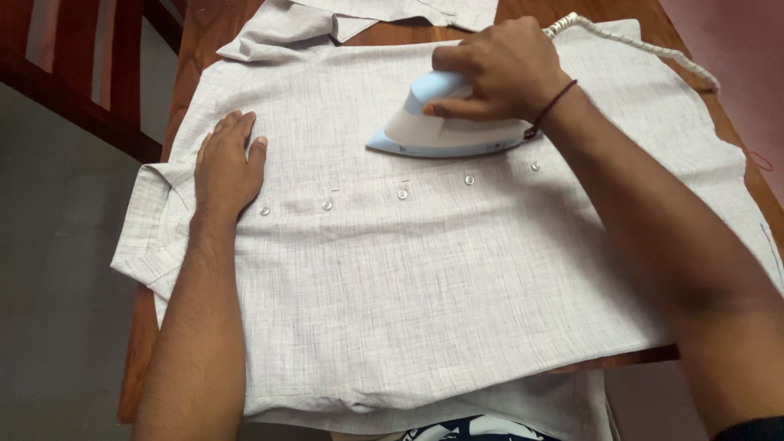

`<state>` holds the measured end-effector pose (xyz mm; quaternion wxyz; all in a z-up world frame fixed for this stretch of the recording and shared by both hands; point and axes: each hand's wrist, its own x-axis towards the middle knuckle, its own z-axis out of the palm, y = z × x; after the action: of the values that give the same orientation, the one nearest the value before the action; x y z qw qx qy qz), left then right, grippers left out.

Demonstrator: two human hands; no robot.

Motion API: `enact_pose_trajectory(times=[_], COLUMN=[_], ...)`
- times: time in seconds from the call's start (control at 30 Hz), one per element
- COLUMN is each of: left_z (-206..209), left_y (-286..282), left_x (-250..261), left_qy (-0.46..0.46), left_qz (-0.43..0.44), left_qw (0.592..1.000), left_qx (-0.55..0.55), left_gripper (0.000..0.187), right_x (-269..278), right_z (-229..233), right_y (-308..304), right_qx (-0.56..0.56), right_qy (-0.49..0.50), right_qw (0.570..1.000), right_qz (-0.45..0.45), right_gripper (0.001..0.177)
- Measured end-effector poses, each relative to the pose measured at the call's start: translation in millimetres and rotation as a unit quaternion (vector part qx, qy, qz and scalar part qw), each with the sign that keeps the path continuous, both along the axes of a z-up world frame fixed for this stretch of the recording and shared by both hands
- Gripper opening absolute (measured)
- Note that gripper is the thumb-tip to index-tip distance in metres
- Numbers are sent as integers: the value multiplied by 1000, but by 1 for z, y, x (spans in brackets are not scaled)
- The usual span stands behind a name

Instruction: The person irons a white shirt laid out on a wooden table. They use a handheld electric iron to smooth the front placket, chest, and body of the shirt, moving the iron back and forth while holding the fabric steady with the other hand.

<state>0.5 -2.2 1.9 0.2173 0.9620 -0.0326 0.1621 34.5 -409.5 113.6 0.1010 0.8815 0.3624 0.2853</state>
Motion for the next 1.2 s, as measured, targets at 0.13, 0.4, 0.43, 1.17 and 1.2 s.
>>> enact_pose_trajectory(times=[0.13, 0.4, 0.43, 1.17, 1.2], left_z=[-1, 0, -1, -2, -2], left_y=[1, 1, 2, 2, 2], left_x=[-1, -1, -1, 1, 1], left_qy=[-18, -16, -18, -16, -17], left_qz=[-14, -14, -16, -4, -6], left_qw=[1000, 1000, 1000, 1000, 1000], left_qx=[2, 4, 4, 9, 8], left_gripper=[45, 45, 46, 45, 45], right_x=[0, 25, 26, -12, -13], right_z=[0, -8, -8, 1, 1], right_y=[-10, -14, -14, -28, -30], right_qx=[-2, 26, 36, -7, -11], right_qy=[0, -84, -84, -13, -16], right_qw=[1000, 990, 988, 998, 998], right_qz=[3, -109, -123, -59, -52], right_gripper=[56, 59, 58, 57, 57])
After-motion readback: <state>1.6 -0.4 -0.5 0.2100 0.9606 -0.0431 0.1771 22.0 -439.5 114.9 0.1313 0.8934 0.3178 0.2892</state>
